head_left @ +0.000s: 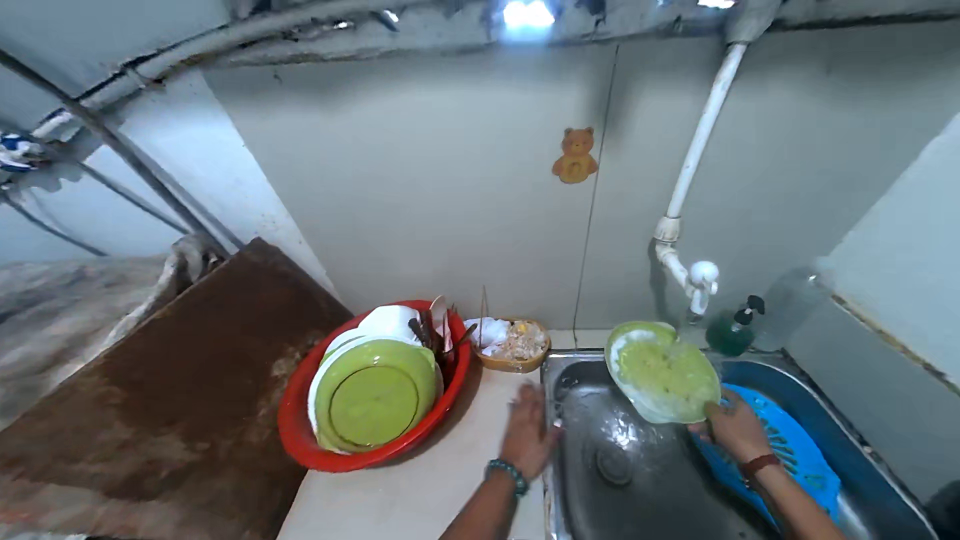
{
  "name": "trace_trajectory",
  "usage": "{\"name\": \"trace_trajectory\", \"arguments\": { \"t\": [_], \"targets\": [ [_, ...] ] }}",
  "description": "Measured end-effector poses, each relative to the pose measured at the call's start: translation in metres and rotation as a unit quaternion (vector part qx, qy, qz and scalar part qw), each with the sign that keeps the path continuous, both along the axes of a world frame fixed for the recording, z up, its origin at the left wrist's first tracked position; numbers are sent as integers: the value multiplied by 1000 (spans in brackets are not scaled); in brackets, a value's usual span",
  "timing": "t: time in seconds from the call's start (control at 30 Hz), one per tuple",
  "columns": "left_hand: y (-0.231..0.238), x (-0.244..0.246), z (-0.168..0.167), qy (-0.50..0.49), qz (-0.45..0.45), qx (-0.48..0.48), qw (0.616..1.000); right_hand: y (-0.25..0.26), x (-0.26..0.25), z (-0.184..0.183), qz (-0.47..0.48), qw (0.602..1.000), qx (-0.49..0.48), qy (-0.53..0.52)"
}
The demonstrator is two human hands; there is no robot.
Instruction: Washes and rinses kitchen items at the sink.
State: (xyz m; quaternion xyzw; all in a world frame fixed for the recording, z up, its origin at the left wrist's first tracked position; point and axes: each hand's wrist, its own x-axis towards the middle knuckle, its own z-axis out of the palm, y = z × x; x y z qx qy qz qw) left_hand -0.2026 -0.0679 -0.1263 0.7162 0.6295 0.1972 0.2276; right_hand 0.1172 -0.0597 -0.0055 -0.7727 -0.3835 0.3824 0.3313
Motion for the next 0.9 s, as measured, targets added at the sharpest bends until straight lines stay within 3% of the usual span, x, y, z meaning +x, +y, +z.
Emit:
{"name": "trace_trajectory", "arguments": {
  "t": [0.07,0.13,0.2,0.27,0.4,0.5,0.57,0.63,0.7,0.73,0.8,0.9],
  "targets": [
    [14,-34,-2,38,121,36,991,-6,15,2,11,999,6,-32],
    [25,-57,8,58,204,-58,976,-11,27,3,25,998,-2,-55],
    [34,-57,6,82,239,-119,960,-12,29,-3,27,998,0,-52],
    [41,-35,-4,105,254,-92,957,-9,26,-10,18,999,-1,-37],
    [32,33,-10,112,76,-60,989,-3,18,-18,0,1000,7,-12],
    [21,70,-3,102,-43,-96,989,0,18,-19,-8,1000,9,-18],
    [28,85,14,24,-63,-96,993,2,21,-17,-9,1000,10,-26],
    [43,104,37,-166,-34,-95,981,1,24,-13,-1,999,10,-32],
    [62,127,61,-401,38,-155,902,-2,27,-6,15,999,11,-38],
    [70,138,72,-453,74,-196,866,-3,29,-3,22,999,7,-45],
    [79,154,82,-473,91,-240,843,-7,33,2,40,997,4,-60],
    [77,168,76,-463,87,-218,855,-10,34,6,89,980,-33,-175]
  ]
}}
